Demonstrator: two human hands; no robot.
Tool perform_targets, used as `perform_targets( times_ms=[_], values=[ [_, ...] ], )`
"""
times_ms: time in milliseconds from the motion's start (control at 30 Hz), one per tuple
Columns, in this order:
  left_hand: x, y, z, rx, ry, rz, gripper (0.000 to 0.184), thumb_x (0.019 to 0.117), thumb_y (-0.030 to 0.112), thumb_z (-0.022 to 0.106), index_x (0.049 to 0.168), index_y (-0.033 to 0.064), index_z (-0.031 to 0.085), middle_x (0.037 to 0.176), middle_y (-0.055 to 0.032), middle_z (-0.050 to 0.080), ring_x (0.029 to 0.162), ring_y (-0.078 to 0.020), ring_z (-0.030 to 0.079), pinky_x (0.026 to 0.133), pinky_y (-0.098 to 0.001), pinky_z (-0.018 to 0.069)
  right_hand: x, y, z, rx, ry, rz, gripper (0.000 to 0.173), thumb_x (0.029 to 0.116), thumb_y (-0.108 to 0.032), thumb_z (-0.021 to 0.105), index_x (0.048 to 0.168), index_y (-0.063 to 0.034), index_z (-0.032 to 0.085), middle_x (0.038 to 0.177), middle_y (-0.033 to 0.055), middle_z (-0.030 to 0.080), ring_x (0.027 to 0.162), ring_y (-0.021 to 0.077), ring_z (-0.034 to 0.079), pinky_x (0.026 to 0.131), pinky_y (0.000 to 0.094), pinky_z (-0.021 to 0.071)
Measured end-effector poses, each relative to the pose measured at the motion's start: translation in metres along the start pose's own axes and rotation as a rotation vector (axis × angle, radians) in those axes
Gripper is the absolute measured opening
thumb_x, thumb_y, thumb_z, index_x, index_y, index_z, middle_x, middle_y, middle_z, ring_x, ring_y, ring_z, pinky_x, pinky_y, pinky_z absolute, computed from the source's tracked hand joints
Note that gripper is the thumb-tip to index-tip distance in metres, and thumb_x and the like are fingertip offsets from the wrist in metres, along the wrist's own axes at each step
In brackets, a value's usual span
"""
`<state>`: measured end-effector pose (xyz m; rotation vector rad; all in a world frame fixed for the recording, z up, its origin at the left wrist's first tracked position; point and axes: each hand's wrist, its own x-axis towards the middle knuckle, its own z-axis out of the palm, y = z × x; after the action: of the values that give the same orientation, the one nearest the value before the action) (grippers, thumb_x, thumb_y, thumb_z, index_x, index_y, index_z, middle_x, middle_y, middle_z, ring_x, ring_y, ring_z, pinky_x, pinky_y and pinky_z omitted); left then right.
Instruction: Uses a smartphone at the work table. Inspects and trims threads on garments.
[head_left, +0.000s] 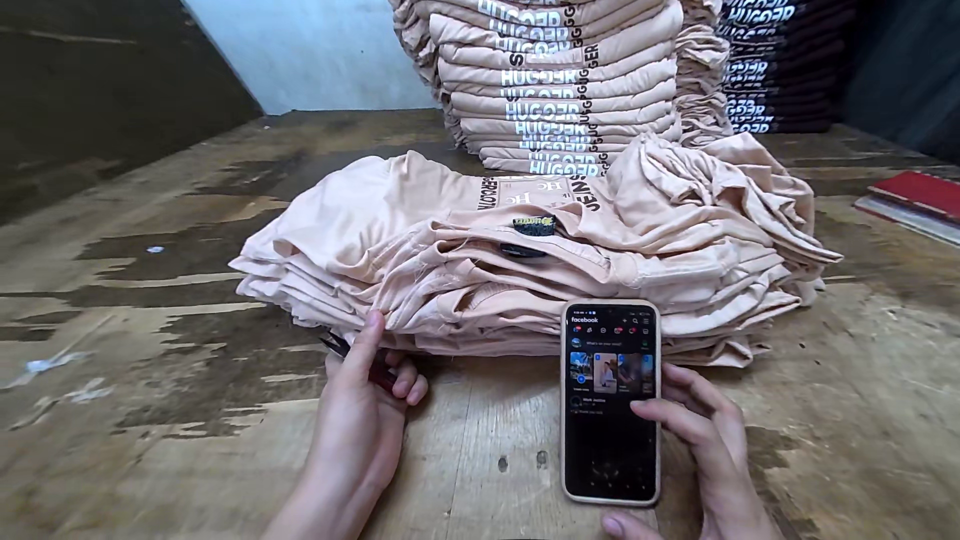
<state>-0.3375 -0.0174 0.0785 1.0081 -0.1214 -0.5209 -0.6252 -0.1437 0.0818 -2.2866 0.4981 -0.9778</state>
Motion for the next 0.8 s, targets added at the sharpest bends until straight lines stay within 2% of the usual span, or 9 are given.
perform_targets(
  times_ms=[233, 300, 400, 567, 800],
  values=[
    [0.0, 0.0, 0.0, -0.01, 0.008, -0.007, 0.026, 0.1056, 0.044, 0.053, 0.11, 0.0182, 0.054, 0.066, 0.0009, 0.049, 0.044, -0.0089, 0.044, 0.04, -0.0242, 0.0439, 0.0, 0.001, 0.0, 0.025, 0.012, 0.005, 0.085, 0.0709, -0.049, 0.091, 0.143, -0.0259, 0.052, 0.153, 0.0248, 0.033, 0.143, 0.0337, 0.04, 0.11, 0.0428, 0.0496],
    [0.0, 0.0, -0.001, -0.015, 0.005, -0.007, 0.025, 0.1059, 0.043, 0.053, 0.111, 0.0182, 0.054, 0.066, 0.001, 0.049, 0.044, -0.0087, 0.045, 0.04, -0.0243, 0.0441, 0.0, -0.001, 0.0, -0.002, -0.002, 0.021, 0.086, 0.0721, -0.051, 0.09, 0.145, -0.026, 0.052, 0.153, 0.0265, 0.032, 0.144, 0.0337, 0.039, 0.112, 0.0429, 0.0479],
    [0.0, 0.0, 0.001, -0.006, 0.004, -0.005, 0.027, 0.1066, 0.044, 0.051, 0.106, 0.0176, 0.057, 0.065, 0.0011, 0.05, 0.043, -0.0084, 0.044, 0.04, -0.0241, 0.0444, 0.001, -0.005, -0.001, -0.051, -0.033, 0.043, 0.082, 0.0745, -0.054, 0.087, 0.146, -0.0322, 0.052, 0.153, 0.0275, 0.032, 0.144, 0.031, 0.039, 0.112, 0.0416, 0.046],
    [0.0, 0.0, 0.0, 0.009, -0.011, -0.002, 0.03, 0.1066, 0.045, 0.05, 0.102, 0.0169, 0.059, 0.064, 0.0014, 0.049, 0.044, -0.0082, 0.044, 0.041, -0.0237, 0.0437, 0.001, -0.008, 0.001, -0.152, -0.093, 0.03, 0.081, 0.0772, -0.06, 0.083, 0.148, -0.0456, 0.047, 0.156, 0.0278, 0.03, 0.145, 0.0337, 0.037, 0.113, 0.0473, 0.0426],
    [-0.001, 0.0, 0.0, 0.008, -0.015, 0.0, 0.033, 0.1067, 0.045, 0.049, 0.096, 0.0161, 0.06, 0.063, 0.0018, 0.05, 0.044, -0.0078, 0.044, 0.041, -0.0232, 0.0434, 0.0, -0.012, 0.002, -0.208, -0.141, 0.04, 0.079, 0.0784, -0.061, 0.081, 0.149, -0.0508, 0.045, 0.159, 0.0298, 0.026, 0.148, 0.0363, 0.033, 0.115, 0.0502, 0.0406]
  ],
)
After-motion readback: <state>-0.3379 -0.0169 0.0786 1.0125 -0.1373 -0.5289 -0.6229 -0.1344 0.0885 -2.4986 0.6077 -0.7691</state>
